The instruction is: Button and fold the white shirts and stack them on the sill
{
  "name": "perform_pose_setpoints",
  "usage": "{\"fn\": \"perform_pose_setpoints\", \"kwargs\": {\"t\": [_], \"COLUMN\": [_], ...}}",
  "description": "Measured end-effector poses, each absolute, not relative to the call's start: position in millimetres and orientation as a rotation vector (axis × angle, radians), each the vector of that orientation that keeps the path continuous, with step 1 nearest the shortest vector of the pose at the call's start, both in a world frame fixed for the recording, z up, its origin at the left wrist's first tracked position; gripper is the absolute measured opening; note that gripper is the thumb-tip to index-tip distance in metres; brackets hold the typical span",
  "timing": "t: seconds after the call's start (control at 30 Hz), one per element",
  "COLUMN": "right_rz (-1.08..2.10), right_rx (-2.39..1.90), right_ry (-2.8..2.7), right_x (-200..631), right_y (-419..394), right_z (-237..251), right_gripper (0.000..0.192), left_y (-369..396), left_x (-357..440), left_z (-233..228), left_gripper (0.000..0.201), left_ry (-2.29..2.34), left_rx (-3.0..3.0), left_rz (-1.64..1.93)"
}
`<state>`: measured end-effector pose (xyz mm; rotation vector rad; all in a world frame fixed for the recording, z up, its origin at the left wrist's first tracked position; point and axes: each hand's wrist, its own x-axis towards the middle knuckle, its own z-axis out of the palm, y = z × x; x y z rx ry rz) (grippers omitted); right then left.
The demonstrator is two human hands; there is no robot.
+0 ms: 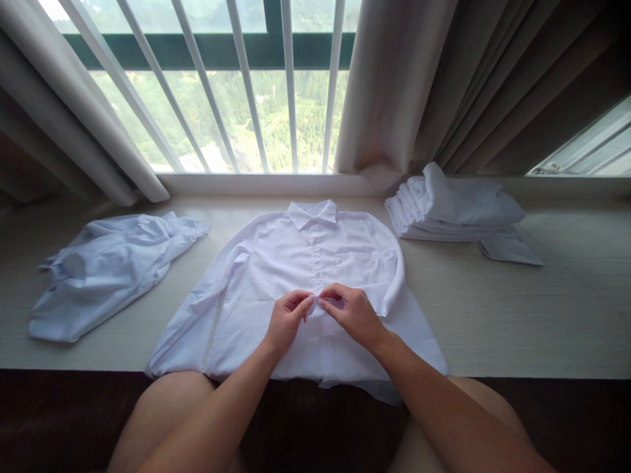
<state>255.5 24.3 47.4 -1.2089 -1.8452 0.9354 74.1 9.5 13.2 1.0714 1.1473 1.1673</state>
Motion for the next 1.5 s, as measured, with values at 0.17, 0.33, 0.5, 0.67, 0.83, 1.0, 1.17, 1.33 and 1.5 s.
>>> {"fn": "perform_pose_setpoints", "kwargs": {"t": [0.17, 0.33, 0.5, 0.67, 0.83, 1.0, 1.17, 1.33, 1.5], "right_rz": [0.934, 0.923, 0.911, 0.886, 0.861, 0.856, 0.828, 0.815, 0.854], "right_rx": [-1.222, -1.24, -1.252, -1.236, -1.223, -1.215, -1.181, -1.142, -1.175], "right_ry": [-1.836, -1.842, -1.846, -1.842, -1.836, -1.845, -1.86, -1.862, -1.851], "right_x": [255.5, 255.3, 254.4, 252.2, 251.4, 252.5, 253.1, 253.2, 253.2], "right_y": [24.0, 24.1, 23.9, 24.3, 24.8, 25.4, 26.5, 26.8, 27.2], "right_z": [47.9, 48.7, 47.6, 47.3, 47.1, 45.6, 45.5, 44.3, 43.4], "right_gripper": [0.008, 0.008, 0.006, 0.005, 0.002, 0.003, 0.005, 0.006, 0.007], "left_y": [8.4, 8.0, 7.9, 8.3, 8.1, 7.8, 8.5, 8.7, 8.0], "left_x": [74.7, 73.9, 73.4, 73.7, 74.3, 73.7, 73.3, 73.3, 74.3], "left_z": [14.1, 13.8, 12.4, 11.9, 12.8, 10.5, 8.1, 8.5, 11.3], "left_gripper": [0.028, 0.029, 0.029, 0.027, 0.028, 0.03, 0.03, 0.03, 0.029], "left_ry": [1.169, 1.189, 1.188, 1.176, 1.174, 1.166, 1.165, 1.16, 1.162], "left_rx": [1.055, 1.067, 1.057, 1.051, 1.066, 1.05, 1.054, 1.059, 1.059], "left_rz": [1.171, 1.175, 1.168, 1.174, 1.172, 1.169, 1.164, 1.159, 1.158]}}
